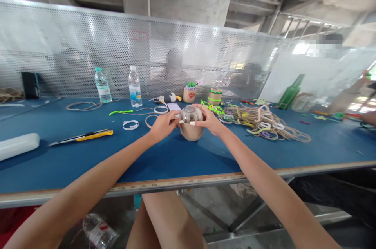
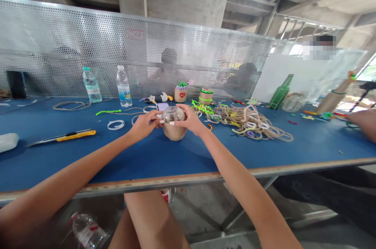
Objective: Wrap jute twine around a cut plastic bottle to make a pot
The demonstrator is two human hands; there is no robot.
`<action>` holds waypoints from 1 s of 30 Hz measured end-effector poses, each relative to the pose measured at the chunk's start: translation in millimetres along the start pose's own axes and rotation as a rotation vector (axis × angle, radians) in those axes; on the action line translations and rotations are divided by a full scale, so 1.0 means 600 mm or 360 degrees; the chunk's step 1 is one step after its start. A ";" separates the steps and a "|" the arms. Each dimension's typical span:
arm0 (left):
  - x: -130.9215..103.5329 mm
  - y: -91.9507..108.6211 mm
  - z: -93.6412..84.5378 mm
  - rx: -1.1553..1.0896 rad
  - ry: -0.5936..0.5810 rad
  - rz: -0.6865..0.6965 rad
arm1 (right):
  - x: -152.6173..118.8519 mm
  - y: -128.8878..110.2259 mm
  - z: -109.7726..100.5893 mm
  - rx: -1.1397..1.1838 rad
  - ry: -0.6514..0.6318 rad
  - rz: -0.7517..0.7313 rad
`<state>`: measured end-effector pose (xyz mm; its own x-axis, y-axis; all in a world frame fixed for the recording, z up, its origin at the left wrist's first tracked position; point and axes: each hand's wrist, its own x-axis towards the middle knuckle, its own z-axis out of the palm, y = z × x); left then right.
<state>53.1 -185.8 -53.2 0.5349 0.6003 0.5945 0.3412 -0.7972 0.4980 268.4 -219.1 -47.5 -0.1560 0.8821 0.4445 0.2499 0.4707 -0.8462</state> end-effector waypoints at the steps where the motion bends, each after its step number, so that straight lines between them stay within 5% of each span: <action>1: 0.000 0.001 0.000 0.0000 -0.0002 0.0003 | -0.001 -0.002 -0.003 0.0019 -0.0030 0.0004; 5: 0.000 0.002 0.003 0.0018 0.0003 0.0007 | -0.002 -0.004 -0.002 0.0030 -0.0068 -0.0003; 14: 0.001 -0.005 0.004 0.0066 0.0032 -0.0024 | 0.000 0.003 0.025 -0.0152 0.0206 -0.0039; 30: -0.003 0.008 0.005 0.0063 0.0003 -0.0031 | 0.005 0.007 0.002 -0.0046 -0.0028 -0.0044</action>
<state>56.4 -190.8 -53.8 0.5265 0.6159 0.5861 0.3821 -0.7872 0.4840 268.0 -214.3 -49.9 -0.1803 0.8682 0.4622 0.2729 0.4956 -0.8245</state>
